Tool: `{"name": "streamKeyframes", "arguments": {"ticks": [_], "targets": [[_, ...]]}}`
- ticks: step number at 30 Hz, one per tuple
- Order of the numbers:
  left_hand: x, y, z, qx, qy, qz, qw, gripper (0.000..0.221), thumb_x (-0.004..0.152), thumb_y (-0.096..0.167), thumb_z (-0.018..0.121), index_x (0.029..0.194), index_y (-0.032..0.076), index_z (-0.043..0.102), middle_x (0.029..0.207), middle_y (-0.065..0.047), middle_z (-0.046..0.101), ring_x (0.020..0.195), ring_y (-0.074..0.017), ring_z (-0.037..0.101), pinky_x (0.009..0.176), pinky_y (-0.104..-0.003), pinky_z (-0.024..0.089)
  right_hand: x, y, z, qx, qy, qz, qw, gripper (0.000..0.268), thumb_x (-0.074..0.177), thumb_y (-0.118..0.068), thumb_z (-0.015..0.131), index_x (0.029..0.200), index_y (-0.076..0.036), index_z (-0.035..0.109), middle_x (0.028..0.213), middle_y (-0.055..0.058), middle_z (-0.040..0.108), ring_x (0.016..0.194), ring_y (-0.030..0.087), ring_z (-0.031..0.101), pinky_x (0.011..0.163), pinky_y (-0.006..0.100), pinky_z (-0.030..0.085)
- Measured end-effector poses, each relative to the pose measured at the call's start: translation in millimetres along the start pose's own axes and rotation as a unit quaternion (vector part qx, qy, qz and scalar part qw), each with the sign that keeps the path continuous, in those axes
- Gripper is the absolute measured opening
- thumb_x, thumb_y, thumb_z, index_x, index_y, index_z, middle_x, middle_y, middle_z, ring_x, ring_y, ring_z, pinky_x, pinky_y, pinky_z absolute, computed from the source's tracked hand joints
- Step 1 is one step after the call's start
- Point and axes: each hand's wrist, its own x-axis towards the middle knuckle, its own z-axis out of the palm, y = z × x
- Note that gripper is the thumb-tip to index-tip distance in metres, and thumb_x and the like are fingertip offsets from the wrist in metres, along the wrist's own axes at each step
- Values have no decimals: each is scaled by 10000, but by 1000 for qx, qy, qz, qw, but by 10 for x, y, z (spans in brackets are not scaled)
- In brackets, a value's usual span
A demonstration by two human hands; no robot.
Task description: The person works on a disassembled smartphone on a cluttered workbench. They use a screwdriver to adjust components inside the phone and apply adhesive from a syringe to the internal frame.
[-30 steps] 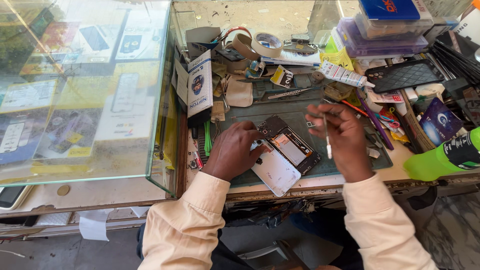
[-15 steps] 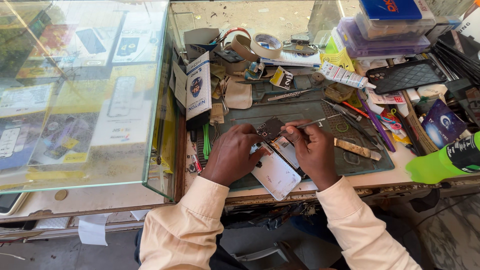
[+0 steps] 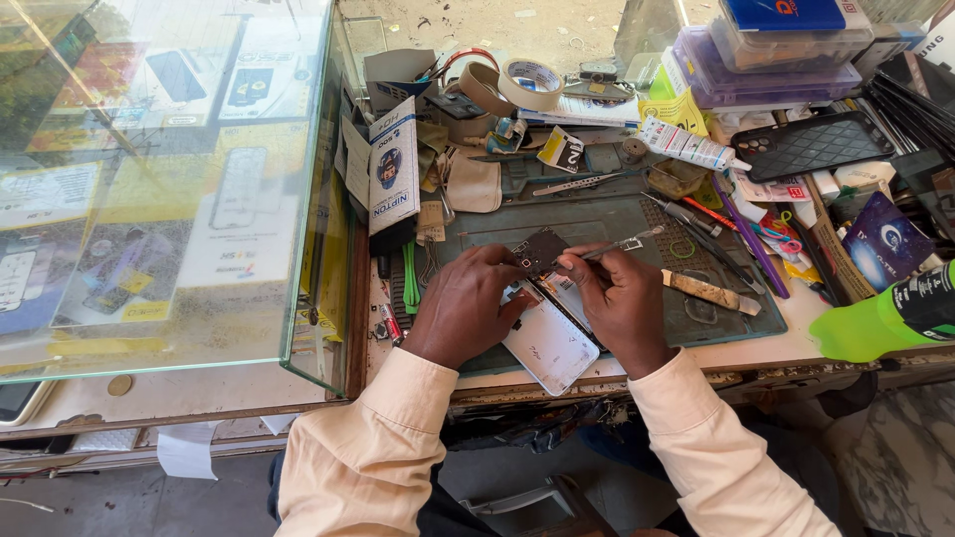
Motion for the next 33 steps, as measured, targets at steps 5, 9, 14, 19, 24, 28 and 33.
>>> {"name": "streamKeyframes", "arguments": {"ticks": [5, 9, 14, 19, 24, 28, 33], "targets": [[-11, -2, 7, -6, -1, -1, 1000, 260, 808, 201, 814, 1027, 61, 795, 1081, -93, 723, 1010, -307, 672, 865, -427, 535, -25, -28, 1, -54, 2, -33, 998, 128, 982, -100, 724, 1036, 16, 731, 950, 141, 777, 823, 168, 780, 656, 275, 590], [-24, -2, 5, -10, -1, -4, 1000, 272, 804, 196, 814, 1040, 62, 794, 1087, -95, 721, 1017, -305, 674, 871, -424, 534, -61, -45, 0, -104, -16, -66, 992, 115, 976, -120, 754, 965, -7, 734, 956, 130, 796, 777, 168, 770, 653, 286, 588], [-26, -10, 16, -7, 7, 4, 1000, 295, 796, 192, 815, 1058, 58, 791, 1102, -100, 719, 1023, -311, 671, 875, -432, 527, -46, 84, 19, -24, -7, 2, 1000, 141, 1005, -107, 694, 1044, 26, 719, 941, 122, 788, 867, 164, 794, 715, 288, 628], [-24, 5, 0, -10, 2, -2, 1000, 278, 806, 192, 815, 1047, 54, 793, 1105, -102, 719, 1027, -315, 669, 887, -431, 529, 49, 302, 22, 143, -14, 155, 977, 186, 1012, -149, 670, 1016, 36, 695, 928, 126, 776, 848, 181, 784, 772, 304, 667], [-13, 25, -9, -19, -1, -9, 1000, 296, 797, 193, 819, 1058, 55, 791, 1091, -99, 721, 1014, -318, 667, 873, -433, 529, 162, 452, 0, 186, -33, 241, 952, 218, 1012, -189, 660, 991, 27, 670, 905, 134, 769, 808, 178, 778, 735, 298, 661], [-5, 29, -9, -17, -6, -13, 1000, 277, 802, 193, 819, 1043, 59, 794, 1081, -90, 724, 1009, -312, 670, 874, -429, 533, 208, 481, -11, 199, -40, 279, 939, 214, 1003, -199, 658, 1003, 15, 659, 898, 131, 769, 791, 178, 781, 707, 292, 654], [-2, 21, 6, -12, -5, -17, 1000, 270, 802, 186, 814, 1042, 64, 797, 1076, -87, 723, 1005, -309, 671, 872, -430, 534, 240, 497, -9, 210, -40, 310, 926, 196, 1003, -190, 658, 1018, 5, 656, 895, 129, 767, 780, 179, 776, 694, 289, 648]]}}
